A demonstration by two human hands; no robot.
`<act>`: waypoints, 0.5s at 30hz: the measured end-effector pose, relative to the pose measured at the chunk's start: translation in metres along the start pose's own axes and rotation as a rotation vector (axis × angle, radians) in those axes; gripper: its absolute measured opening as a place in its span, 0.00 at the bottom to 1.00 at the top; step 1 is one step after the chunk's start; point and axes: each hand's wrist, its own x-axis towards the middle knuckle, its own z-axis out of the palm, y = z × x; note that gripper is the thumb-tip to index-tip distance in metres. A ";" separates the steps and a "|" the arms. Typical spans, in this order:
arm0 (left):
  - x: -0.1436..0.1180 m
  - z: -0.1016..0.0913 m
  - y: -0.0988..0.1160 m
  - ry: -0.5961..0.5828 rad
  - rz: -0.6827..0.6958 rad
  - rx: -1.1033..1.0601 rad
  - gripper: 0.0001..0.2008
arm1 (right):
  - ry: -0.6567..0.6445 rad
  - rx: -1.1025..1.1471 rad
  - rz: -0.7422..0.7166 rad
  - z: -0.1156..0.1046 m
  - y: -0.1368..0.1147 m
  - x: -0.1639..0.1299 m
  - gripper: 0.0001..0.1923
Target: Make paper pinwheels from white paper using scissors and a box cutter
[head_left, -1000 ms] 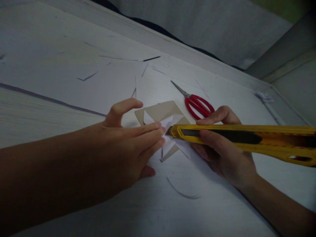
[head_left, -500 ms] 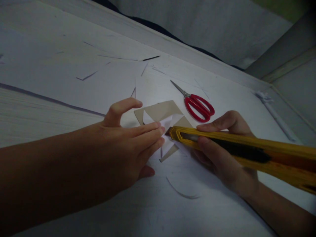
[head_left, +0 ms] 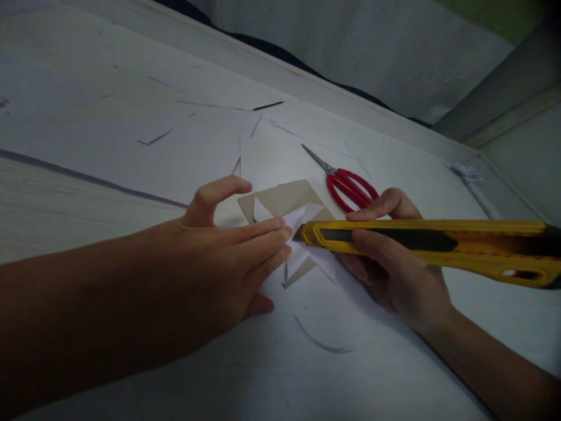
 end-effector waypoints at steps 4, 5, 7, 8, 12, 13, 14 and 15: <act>0.003 -0.002 -0.001 0.000 0.062 -0.034 0.17 | -0.014 -0.015 -0.014 0.001 0.000 0.000 0.07; 0.003 -0.002 -0.001 -0.002 0.067 -0.040 0.17 | -0.012 -0.022 -0.017 0.001 0.000 0.000 0.07; 0.002 -0.001 -0.001 0.000 0.071 -0.044 0.19 | 0.003 -0.042 -0.018 0.001 0.000 -0.001 0.07; 0.002 0.000 -0.001 0.003 0.066 -0.043 0.19 | 0.011 -0.056 -0.014 0.001 0.000 -0.001 0.07; 0.005 -0.001 0.000 0.018 0.025 -0.058 0.18 | 0.037 -0.121 0.005 0.000 0.000 -0.002 0.07; 0.005 -0.002 0.000 0.023 0.023 -0.067 0.17 | 0.039 -0.126 0.002 0.000 0.000 -0.002 0.07; 0.006 -0.003 0.000 0.020 0.022 -0.074 0.16 | 0.038 -0.122 -0.002 0.000 0.000 -0.002 0.07; 0.006 -0.003 0.000 0.013 0.024 -0.077 0.16 | 0.035 -0.111 -0.004 0.000 0.001 -0.002 0.07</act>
